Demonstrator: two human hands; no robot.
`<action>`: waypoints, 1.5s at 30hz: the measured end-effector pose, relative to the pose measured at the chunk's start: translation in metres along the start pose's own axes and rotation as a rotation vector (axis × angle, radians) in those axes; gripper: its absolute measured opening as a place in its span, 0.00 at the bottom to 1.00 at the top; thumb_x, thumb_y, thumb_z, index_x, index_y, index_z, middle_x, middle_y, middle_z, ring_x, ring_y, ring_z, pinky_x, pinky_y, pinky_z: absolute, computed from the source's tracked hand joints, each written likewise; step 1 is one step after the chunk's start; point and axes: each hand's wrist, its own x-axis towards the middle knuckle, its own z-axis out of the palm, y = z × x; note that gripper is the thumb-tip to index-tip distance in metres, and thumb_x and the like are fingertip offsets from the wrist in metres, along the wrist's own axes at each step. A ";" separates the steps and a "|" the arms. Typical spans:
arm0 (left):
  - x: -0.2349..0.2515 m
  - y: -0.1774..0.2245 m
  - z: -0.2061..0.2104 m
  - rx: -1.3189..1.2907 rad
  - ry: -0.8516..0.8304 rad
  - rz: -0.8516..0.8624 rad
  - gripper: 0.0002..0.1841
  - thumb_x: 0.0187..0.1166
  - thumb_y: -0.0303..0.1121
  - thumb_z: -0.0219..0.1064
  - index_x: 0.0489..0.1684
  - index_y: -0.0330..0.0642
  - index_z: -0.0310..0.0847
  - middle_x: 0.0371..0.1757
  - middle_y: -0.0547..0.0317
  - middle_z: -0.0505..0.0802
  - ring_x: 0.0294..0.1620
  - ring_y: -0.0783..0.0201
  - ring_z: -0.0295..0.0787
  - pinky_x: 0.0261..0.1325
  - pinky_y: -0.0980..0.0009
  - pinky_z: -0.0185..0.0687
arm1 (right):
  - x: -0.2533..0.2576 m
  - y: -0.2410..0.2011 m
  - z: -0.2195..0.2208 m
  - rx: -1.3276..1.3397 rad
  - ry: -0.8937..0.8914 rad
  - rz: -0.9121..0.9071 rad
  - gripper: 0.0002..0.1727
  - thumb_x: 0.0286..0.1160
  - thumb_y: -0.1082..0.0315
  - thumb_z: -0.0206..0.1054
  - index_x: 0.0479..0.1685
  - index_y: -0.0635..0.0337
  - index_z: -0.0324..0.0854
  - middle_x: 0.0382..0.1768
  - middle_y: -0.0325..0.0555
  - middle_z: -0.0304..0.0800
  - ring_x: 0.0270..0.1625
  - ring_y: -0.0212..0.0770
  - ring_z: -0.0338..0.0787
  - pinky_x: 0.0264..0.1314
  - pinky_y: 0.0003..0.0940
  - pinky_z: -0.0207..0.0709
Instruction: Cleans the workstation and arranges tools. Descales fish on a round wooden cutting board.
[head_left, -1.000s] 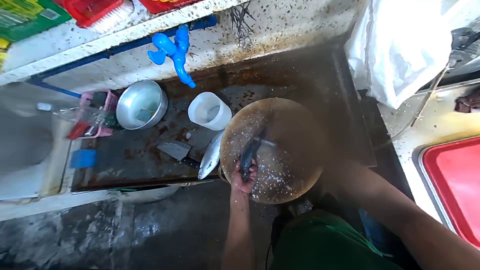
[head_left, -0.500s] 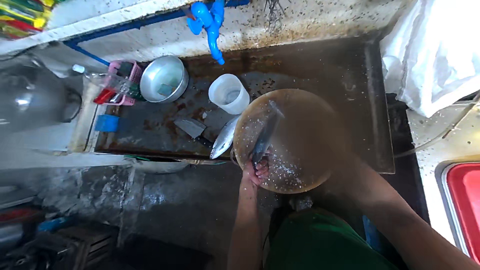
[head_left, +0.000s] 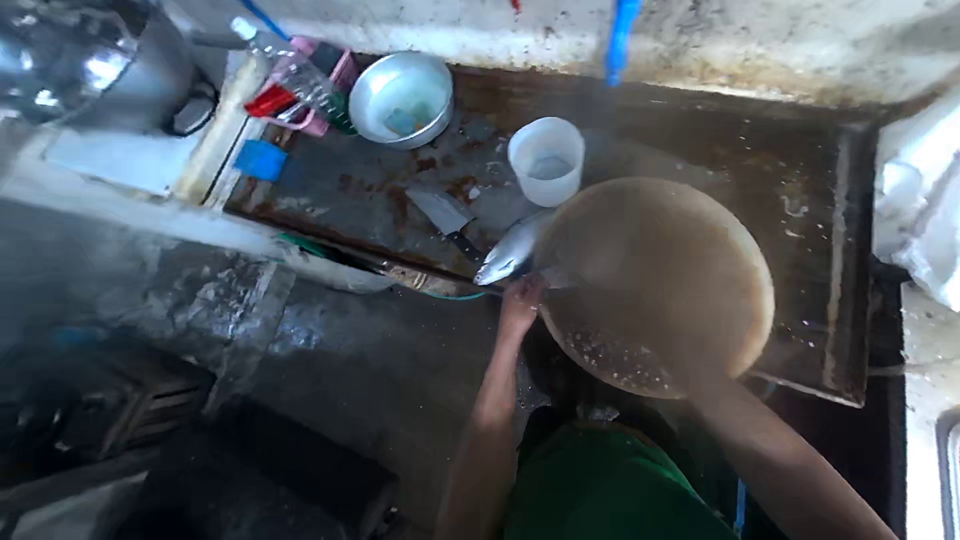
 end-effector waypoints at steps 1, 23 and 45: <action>-0.002 -0.002 -0.009 -0.015 0.025 0.026 0.14 0.89 0.34 0.58 0.52 0.33 0.86 0.35 0.55 0.91 0.30 0.69 0.86 0.38 0.70 0.85 | -0.012 -0.011 0.002 -0.013 -0.036 0.006 0.25 0.96 0.58 0.47 0.83 0.60 0.70 0.67 0.66 0.85 0.68 0.64 0.86 0.72 0.62 0.74; -0.206 -0.269 -0.115 -0.072 0.580 -0.533 0.20 0.89 0.34 0.58 0.69 0.25 0.75 0.59 0.29 0.88 0.58 0.41 0.87 0.63 0.45 0.82 | 0.204 -0.200 0.125 -0.412 0.347 -0.357 0.28 0.79 0.57 0.68 0.75 0.62 0.78 0.70 0.71 0.79 0.72 0.72 0.79 0.67 0.71 0.73; 0.036 0.031 0.015 0.714 -0.065 0.217 0.24 0.84 0.41 0.64 0.73 0.34 0.79 0.69 0.35 0.85 0.74 0.39 0.80 0.79 0.42 0.71 | -0.052 0.072 0.011 0.273 0.277 -0.004 0.27 0.88 0.52 0.53 0.82 0.49 0.71 0.46 0.47 0.91 0.41 0.42 0.91 0.48 0.47 0.85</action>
